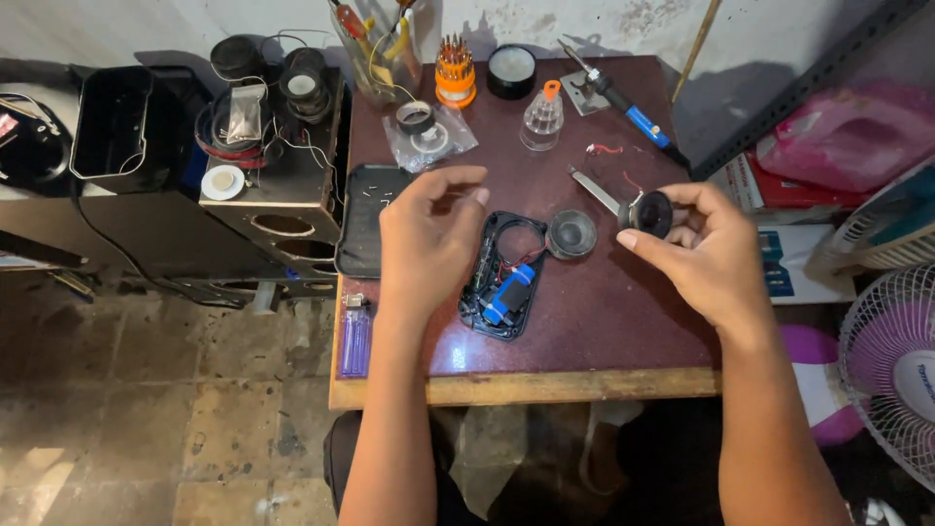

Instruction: The person disassembles a small electronic device, likely a flashlight, by removing its casing and lens. They then use a pair of yellow-handled pliers to strip the insulation from the ends of two wires connected to the device's internal circuit board.

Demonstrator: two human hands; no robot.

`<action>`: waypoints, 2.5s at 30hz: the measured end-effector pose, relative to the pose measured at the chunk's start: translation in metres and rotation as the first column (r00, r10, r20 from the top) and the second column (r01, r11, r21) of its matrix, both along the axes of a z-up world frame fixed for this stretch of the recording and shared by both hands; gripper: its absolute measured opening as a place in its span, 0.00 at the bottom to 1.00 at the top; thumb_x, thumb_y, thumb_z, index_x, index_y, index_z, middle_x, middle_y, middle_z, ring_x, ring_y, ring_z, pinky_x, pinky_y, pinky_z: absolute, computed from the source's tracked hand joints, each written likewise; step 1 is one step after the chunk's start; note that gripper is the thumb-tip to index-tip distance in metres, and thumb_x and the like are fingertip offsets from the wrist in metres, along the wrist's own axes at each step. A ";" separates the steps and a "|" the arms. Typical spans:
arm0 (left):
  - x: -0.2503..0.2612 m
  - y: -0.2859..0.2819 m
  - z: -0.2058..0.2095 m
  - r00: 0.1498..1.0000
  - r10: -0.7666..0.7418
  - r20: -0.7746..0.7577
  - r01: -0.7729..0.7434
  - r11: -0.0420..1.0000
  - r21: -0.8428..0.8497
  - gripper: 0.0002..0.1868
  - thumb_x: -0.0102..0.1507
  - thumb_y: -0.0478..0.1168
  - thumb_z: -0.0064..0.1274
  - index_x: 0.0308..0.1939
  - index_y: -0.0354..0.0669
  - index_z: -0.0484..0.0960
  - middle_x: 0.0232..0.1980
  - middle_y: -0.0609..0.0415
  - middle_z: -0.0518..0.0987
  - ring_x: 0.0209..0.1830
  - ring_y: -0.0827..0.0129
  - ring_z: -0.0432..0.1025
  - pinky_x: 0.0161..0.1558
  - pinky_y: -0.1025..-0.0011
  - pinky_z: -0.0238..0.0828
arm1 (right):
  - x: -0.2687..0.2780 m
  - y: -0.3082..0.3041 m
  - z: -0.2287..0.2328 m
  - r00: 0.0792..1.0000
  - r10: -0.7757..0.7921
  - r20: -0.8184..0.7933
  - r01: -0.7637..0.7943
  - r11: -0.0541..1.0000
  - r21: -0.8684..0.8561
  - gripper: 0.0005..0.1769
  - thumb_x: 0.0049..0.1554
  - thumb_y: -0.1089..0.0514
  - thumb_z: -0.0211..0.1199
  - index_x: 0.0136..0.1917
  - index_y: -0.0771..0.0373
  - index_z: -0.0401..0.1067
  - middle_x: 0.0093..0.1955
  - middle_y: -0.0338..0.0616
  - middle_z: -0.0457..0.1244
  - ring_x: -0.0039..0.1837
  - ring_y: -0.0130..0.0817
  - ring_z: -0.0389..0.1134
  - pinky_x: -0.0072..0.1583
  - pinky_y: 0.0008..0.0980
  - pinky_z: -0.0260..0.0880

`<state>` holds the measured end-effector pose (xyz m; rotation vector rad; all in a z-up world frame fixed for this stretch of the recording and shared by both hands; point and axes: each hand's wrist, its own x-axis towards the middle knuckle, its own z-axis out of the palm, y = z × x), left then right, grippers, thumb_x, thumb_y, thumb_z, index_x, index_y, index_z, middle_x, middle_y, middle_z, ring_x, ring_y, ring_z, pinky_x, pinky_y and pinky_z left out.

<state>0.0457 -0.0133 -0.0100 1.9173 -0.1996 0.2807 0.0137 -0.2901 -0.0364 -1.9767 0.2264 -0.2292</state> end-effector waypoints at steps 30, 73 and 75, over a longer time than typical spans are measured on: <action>-0.030 -0.082 0.029 0.955 -0.286 -0.078 0.294 0.947 0.131 0.25 0.64 0.39 0.53 0.63 0.30 0.75 0.49 0.34 0.82 0.48 0.43 0.80 0.44 0.53 0.82 | 0.005 0.011 -0.029 0.919 -0.100 0.382 0.022 0.979 0.204 0.36 0.50 0.73 0.79 0.66 0.70 0.64 0.55 0.52 0.67 0.56 0.34 0.72 0.55 0.27 0.77; -0.009 -0.072 -0.028 0.962 -0.231 0.143 0.127 0.848 0.514 0.15 0.51 0.43 0.64 0.41 0.50 0.83 0.41 0.54 0.85 0.41 0.49 0.75 0.48 0.57 0.65 | -0.001 -0.043 -0.013 0.797 -0.268 0.541 0.212 0.963 0.165 0.27 0.61 0.73 0.78 0.63 0.67 0.63 0.58 0.54 0.64 0.62 0.39 0.72 0.63 0.36 0.80; -0.010 -0.076 -0.027 0.948 -0.230 0.222 0.121 0.901 0.416 0.21 0.61 0.49 0.59 0.56 0.47 0.81 0.53 0.56 0.85 0.50 0.52 0.77 0.54 0.57 0.65 | -0.004 -0.032 -0.009 0.781 -0.232 0.580 0.167 0.972 0.165 0.27 0.62 0.75 0.76 0.62 0.65 0.60 0.62 0.55 0.62 0.65 0.43 0.70 0.67 0.38 0.78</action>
